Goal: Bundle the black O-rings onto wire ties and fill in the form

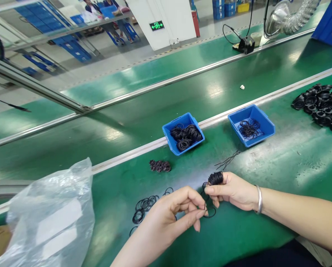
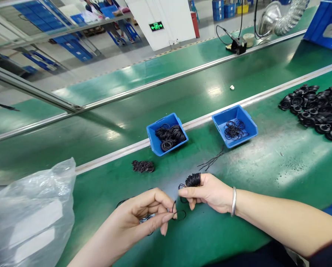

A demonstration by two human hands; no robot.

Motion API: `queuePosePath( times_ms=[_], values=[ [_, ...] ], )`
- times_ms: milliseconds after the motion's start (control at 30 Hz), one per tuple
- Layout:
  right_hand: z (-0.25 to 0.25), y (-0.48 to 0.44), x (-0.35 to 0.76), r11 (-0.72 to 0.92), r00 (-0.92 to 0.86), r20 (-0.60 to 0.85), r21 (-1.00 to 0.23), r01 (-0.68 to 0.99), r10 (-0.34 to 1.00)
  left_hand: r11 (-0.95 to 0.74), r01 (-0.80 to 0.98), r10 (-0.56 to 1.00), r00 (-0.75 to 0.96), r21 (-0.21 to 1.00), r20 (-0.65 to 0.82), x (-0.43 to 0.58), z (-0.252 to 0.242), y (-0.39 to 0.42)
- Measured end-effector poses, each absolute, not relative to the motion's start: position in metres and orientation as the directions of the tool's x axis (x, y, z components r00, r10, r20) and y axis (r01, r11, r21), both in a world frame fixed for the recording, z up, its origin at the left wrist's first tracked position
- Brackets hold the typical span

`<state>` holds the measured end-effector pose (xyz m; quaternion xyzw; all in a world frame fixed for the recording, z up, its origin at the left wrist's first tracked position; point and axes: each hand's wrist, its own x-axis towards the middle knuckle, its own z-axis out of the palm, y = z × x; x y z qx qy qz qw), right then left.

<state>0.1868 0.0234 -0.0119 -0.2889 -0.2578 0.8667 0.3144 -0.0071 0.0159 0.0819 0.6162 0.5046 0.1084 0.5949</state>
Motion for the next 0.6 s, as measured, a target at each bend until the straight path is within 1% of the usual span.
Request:
queuePosePath(
  times_ms=[133, 200, 367, 467, 600],
  values=[
    [-0.012, 0.022, 0.188, -0.703, -0.705, -0.308, -0.606, -0.372, 0.639, 0.328, 0.426, 0.682, 0.511, 0.844, -0.523, -0.004, 0.085, 0.015],
    [-0.012, 0.022, 0.188, -0.707, -0.729, -0.286, -0.605, -0.366, 0.622, 0.345, 0.416, 0.689, 0.496, 0.841, -0.528, -0.004, 0.084, 0.016],
    [-0.013, 0.021, 0.190, -0.692, -0.745, -0.255, -0.627, -0.359, 0.617, 0.352, 0.402, 0.761, 0.403, 0.845, -0.509, -0.010, 0.076, 0.022],
    [-0.016, 0.021, 0.190, -0.690, -0.755, -0.243, -0.631, -0.354, 0.609, 0.344, 0.402, 0.782, 0.378, 0.848, -0.496, -0.010, 0.071, 0.022],
    [-0.015, 0.020, 0.190, -0.711, -0.771, -0.238, -0.606, -0.357, 0.590, 0.279, 0.420, 0.837, 0.334, 0.864, -0.433, -0.004, 0.068, 0.018]
  ],
)
